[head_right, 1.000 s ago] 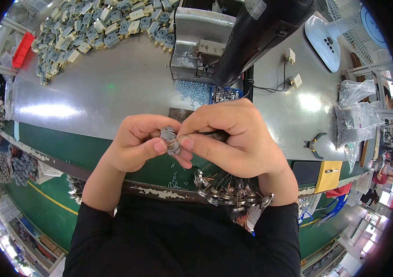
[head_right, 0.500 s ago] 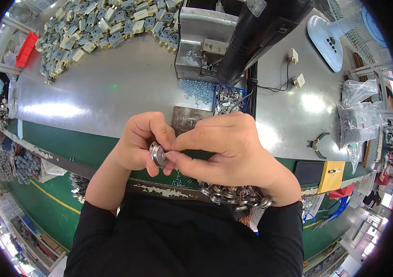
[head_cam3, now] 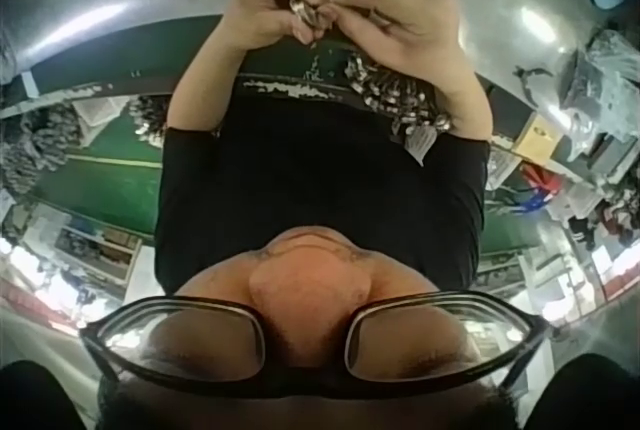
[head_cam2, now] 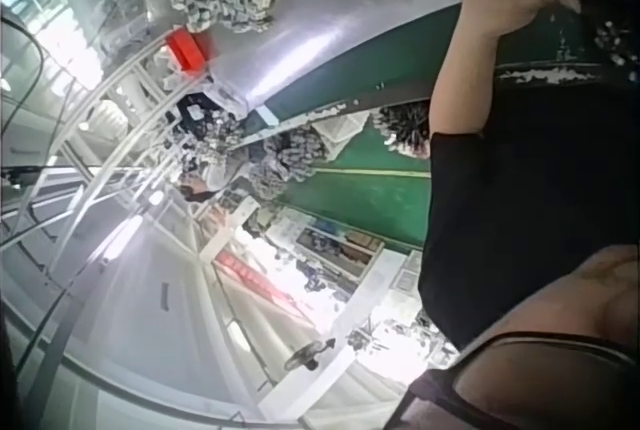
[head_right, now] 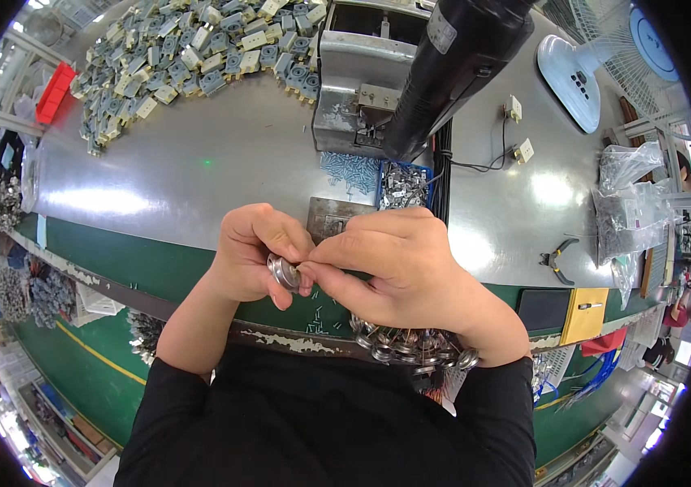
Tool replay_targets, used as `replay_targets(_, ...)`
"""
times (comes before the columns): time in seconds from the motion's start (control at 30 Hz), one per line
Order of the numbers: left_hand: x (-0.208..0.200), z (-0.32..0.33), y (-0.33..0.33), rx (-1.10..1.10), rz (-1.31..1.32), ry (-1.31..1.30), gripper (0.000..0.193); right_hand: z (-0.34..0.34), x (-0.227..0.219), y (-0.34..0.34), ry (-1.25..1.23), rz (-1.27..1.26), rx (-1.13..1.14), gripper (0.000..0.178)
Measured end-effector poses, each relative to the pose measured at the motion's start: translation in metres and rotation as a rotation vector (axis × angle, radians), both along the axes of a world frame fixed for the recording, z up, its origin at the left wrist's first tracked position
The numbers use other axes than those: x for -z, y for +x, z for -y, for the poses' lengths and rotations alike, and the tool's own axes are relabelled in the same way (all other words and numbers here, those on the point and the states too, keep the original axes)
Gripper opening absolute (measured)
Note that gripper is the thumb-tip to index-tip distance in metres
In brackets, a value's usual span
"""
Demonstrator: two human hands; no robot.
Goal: The worker is assembling small electronic components by inserting wire harnesses into cylindrical housings and using an electric screwdriver to fasten them.
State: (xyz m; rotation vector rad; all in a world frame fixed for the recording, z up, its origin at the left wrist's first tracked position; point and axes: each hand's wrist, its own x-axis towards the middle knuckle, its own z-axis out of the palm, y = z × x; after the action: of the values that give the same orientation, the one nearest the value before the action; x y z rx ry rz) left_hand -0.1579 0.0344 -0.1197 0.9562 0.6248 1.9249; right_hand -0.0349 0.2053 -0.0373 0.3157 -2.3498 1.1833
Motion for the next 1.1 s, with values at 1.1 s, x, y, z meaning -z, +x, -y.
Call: replay_targets(1.1, -0.027, -0.002, -0.010, -0.898, -0.975, -0.151, 0.020, 0.003, 0.002, 0.000, -0.097, 0.130, 0.013, 0.032)
